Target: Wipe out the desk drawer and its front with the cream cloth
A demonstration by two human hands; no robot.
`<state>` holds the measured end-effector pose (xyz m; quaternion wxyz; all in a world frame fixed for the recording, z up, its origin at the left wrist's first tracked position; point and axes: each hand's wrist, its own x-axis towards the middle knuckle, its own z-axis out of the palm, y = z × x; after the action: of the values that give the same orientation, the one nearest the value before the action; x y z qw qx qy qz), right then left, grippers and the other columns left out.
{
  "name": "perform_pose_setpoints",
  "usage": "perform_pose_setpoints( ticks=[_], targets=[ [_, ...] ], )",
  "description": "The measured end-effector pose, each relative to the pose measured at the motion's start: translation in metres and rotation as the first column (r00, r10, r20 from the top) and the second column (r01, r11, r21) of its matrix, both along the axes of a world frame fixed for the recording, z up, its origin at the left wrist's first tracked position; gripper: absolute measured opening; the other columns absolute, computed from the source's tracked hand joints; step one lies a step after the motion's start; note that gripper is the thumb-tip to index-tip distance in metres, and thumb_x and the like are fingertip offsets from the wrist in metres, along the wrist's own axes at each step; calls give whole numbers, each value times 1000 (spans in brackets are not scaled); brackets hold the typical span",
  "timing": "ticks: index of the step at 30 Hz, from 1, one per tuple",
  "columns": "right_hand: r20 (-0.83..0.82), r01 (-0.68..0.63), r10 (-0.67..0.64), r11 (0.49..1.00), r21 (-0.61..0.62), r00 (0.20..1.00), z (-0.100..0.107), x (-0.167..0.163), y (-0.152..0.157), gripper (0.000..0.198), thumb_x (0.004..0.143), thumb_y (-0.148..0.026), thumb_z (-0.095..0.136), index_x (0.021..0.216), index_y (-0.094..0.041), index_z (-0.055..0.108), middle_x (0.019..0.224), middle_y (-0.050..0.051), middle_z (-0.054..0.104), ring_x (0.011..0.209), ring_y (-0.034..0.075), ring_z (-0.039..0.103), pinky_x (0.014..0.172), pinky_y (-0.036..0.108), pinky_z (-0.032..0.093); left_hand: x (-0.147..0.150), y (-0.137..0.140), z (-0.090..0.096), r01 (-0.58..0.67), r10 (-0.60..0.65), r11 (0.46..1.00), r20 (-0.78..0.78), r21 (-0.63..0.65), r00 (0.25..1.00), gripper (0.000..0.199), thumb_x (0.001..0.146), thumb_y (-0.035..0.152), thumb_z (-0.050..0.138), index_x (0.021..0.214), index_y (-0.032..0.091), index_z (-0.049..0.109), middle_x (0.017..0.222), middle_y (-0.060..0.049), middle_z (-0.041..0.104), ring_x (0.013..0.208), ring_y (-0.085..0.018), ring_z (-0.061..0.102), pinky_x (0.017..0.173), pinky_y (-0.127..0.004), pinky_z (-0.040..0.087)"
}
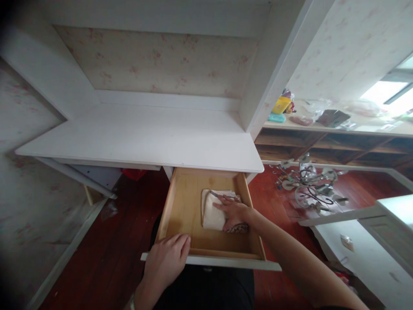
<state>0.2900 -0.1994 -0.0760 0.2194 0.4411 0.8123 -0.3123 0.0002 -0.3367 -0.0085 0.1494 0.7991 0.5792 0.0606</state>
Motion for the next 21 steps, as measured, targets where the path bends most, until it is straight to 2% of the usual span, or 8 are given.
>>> perform_pose_setpoints(
  ticks=[5, 8, 11, 16, 19, 21],
  targets=[
    [-121, -21, 12, 997, -73, 993, 14, 11, -27, 93, 69, -61, 71, 149, -30, 34, 160, 9, 14, 146, 30, 13, 117, 45, 15, 1, 0, 0, -11, 11, 1000, -9, 29, 1000, 34, 99, 27, 34, 85, 25, 65, 81, 1, 68, 75, -17, 64, 66, -29, 41],
    [-125, -16, 9, 998, -55, 992, 18, 10, -40, 89, 68, -56, 74, 146, -33, 39, 160, 6, 15, 145, 32, 15, 116, 46, 20, 1, 0, -2, -6, 6, 998, -6, 55, 1000, 33, 99, 27, 34, 85, 25, 65, 81, 1, 69, 75, -17, 64, 66, -30, 42],
    [-106, -41, 39, 999, -13, 994, 13, 3, -46, 92, 63, -53, 78, 145, -34, 41, 161, 5, 12, 145, 37, 12, 115, 51, 22, 1, -1, -4, -4, 5, 998, -6, 69, 1000, 33, 99, 26, 34, 85, 25, 64, 80, 1, 68, 75, -18, 64, 66, -31, 42],
    [-113, -101, 107, 993, 57, 988, 0, -16, -41, 91, 60, -51, 80, 143, -34, 46, 160, 6, 18, 143, 41, 17, 114, 53, 23, 1, -1, -8, -6, 5, 997, 11, 74, 1000, 31, 98, 26, 36, 85, 26, 64, 80, 1, 68, 75, -17, 64, 66, -30, 41],
    [-132, -151, 161, 985, 84, 978, -6, -33, -34, 90, 61, -53, 78, 143, -35, 45, 160, 5, 18, 143, 40, 16, 114, 53, 22, 0, -2, -10, -6, 4, 996, 17, 89, 1000, 31, 98, 25, 36, 86, 25, 64, 81, 1, 68, 75, -17, 64, 66, -30, 41],
    [-165, -122, 145, 983, 140, 976, -9, -49, -29, 84, 63, -53, 77, 140, -39, 48, 159, 2, 23, 143, 39, 20, 114, 53, 23, -1, -2, -11, -7, 5, 995, 22, 99, 1000, 30, 98, 24, 37, 87, 25, 65, 81, 1, 68, 75, -17, 64, 67, -30, 41]
  ],
)
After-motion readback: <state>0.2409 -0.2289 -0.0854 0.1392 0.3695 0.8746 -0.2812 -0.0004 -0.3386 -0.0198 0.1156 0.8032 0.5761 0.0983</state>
